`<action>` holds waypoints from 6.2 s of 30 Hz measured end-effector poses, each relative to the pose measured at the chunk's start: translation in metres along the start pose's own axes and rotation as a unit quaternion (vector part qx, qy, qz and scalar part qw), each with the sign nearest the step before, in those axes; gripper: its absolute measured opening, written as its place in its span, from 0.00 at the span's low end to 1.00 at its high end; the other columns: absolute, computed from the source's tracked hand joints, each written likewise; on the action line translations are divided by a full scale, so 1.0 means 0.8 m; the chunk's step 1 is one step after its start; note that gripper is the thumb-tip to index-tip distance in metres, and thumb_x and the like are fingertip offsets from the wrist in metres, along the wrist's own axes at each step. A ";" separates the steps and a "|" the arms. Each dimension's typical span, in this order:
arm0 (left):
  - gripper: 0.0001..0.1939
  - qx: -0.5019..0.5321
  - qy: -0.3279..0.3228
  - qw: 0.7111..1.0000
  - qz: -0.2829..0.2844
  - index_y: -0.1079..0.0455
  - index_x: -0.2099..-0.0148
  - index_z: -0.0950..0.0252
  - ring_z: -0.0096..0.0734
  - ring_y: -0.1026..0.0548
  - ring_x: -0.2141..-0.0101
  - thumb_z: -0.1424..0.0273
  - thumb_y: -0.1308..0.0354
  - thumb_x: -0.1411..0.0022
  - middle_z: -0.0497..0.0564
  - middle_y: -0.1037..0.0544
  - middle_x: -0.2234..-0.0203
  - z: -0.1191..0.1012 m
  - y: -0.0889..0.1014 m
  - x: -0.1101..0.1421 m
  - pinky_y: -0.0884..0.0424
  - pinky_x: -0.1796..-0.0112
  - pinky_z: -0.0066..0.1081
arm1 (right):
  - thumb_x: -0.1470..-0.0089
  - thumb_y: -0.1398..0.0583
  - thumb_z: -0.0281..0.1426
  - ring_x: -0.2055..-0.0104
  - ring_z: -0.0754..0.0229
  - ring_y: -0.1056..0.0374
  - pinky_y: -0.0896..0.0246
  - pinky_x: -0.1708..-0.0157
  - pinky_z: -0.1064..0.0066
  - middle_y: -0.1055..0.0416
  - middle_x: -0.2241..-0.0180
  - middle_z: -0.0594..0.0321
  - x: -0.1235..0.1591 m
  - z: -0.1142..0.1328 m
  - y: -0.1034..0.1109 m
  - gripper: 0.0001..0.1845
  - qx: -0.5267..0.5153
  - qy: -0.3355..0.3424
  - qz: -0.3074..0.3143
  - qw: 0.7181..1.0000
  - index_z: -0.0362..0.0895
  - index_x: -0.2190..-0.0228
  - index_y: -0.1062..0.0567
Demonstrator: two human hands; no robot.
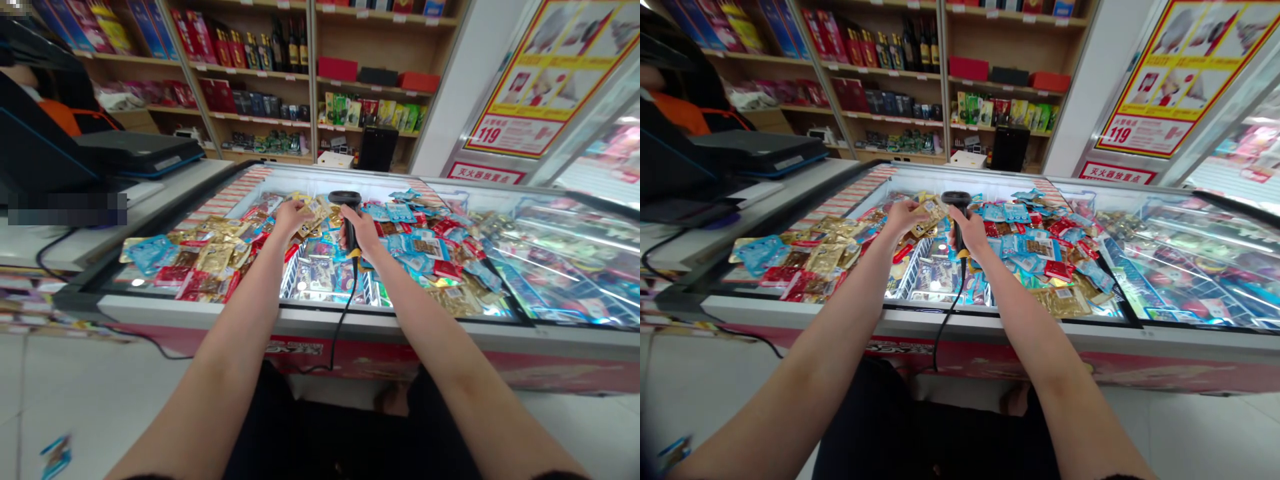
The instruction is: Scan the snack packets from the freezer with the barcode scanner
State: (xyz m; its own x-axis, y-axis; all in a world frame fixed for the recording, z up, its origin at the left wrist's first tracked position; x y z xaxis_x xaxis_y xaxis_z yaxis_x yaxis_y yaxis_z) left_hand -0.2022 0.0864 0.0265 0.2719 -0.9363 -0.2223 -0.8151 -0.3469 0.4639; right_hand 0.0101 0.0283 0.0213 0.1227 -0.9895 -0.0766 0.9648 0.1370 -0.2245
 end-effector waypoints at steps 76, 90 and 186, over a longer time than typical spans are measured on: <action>0.17 0.243 -0.021 0.970 0.012 0.26 0.60 0.62 0.35 0.23 0.66 0.72 0.30 0.55 0.48 0.21 0.67 -0.083 -0.121 0.023 0.27 0.60 0.34 | 0.47 0.32 0.56 0.88 0.60 0.34 0.41 0.89 0.71 0.33 0.85 0.74 0.038 0.072 0.141 0.27 -0.006 0.135 -0.199 0.971 0.49 0.65 0.33; 0.11 0.038 -0.228 0.969 0.084 0.30 0.62 0.60 0.42 0.24 0.50 0.79 0.37 0.46 0.54 0.21 0.57 -0.225 -0.249 0.077 0.31 0.44 0.40 | 0.42 0.36 0.55 0.79 0.52 0.24 0.30 0.81 0.64 0.29 0.81 0.69 0.064 0.085 0.232 0.24 0.027 0.182 -0.305 0.934 0.50 0.61 0.32; 0.11 0.162 0.021 0.980 -0.116 0.31 0.69 0.64 0.28 0.33 0.72 0.78 0.39 0.58 0.42 0.30 0.77 0.012 0.029 -0.005 0.40 0.68 0.28 | 0.44 0.31 0.54 0.88 0.64 0.37 0.41 0.90 0.74 0.30 0.85 0.69 0.013 0.003 -0.010 0.26 0.009 -0.040 0.069 0.997 0.46 0.67 0.31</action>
State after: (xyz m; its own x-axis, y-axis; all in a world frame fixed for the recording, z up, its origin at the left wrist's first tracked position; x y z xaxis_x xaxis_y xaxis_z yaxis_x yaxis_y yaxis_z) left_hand -0.2268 0.0824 0.0299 0.4835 -0.8385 -0.2513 -0.8470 -0.5206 0.1076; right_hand 0.0047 0.0171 0.0250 0.2721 -0.9619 -0.0274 0.9412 0.2720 -0.2006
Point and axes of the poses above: each hand's wrist, its own x-axis away from the middle knuckle, its own y-axis out of the back of the hand, z = x × y, the point moved 10 cm from there along -x, towards the middle knuckle
